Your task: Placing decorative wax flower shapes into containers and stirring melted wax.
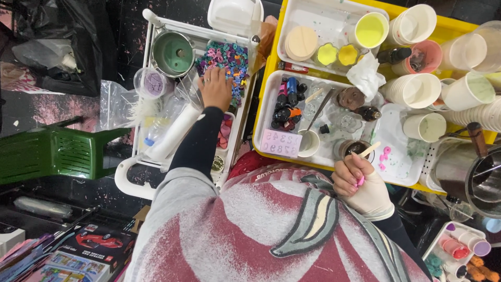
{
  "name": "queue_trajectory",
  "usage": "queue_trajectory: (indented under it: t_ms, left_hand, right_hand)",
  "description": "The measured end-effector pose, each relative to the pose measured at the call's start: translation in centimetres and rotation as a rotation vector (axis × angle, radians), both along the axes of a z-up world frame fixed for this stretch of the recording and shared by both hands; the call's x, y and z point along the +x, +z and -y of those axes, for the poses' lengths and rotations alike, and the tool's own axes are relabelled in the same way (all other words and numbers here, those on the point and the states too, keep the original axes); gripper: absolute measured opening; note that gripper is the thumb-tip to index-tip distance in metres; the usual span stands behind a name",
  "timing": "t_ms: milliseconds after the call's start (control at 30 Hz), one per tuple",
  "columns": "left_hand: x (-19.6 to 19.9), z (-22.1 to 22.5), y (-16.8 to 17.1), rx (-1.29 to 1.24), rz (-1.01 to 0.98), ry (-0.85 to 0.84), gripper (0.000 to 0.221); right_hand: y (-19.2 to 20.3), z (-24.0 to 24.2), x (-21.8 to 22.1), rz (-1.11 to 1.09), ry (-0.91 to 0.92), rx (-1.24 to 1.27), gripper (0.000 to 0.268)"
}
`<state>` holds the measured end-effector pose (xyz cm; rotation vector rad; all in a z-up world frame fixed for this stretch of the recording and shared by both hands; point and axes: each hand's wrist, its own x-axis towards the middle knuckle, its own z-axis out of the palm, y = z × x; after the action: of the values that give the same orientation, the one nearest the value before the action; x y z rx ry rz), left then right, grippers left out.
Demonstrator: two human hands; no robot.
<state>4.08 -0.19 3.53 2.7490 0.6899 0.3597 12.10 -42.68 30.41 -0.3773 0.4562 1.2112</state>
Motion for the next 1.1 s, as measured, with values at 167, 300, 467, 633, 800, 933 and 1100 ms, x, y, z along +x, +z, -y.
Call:
queue_trajectory:
  t_ms: [167, 300, 467, 633, 800, 933, 1100]
  left_hand:
    - [3.3, -1.2, -0.3, -0.009, -0.067, 0.186, 0.02]
    - [3.2, -1.6, -2.1, 0.043, -0.077, 0.226, 0.026]
    - [2.0, -1.3, -1.0, -0.022, -0.097, 0.24, 0.029]
    - [1.7, -1.7, -0.4, -0.113, -0.125, 0.29, 0.03]
    - [3.5, -1.3, 0.3, -0.16, -0.163, 0.393, 0.023]
    - [4.3, -1.0, -1.3, -0.17, -0.196, 0.455, 0.017]
    - [4.9, -0.5, -1.3, -0.224, -0.203, 0.541, 0.014]
  right_hand:
    - [-0.4, -0.1, 0.0, 0.01, 0.009, -0.011, 0.046]
    - [-0.4, -0.1, -0.1, 0.03, 0.02, -0.009, 0.047]
    - [-0.4, 0.6, 0.1, 0.027, -0.004, 0.008, 0.049]
    - [-0.5, 0.6, -0.1, 0.025, -0.011, -0.001, 0.048]
    - [-0.4, 0.3, 0.0, 0.038, 0.007, -0.022, 0.046]
    - [-0.2, 0.2, -0.2, 0.036, 0.002, -0.029, 0.045]
    - [-0.2, 0.3, -0.4, 0.036, -0.011, -0.022, 0.045]
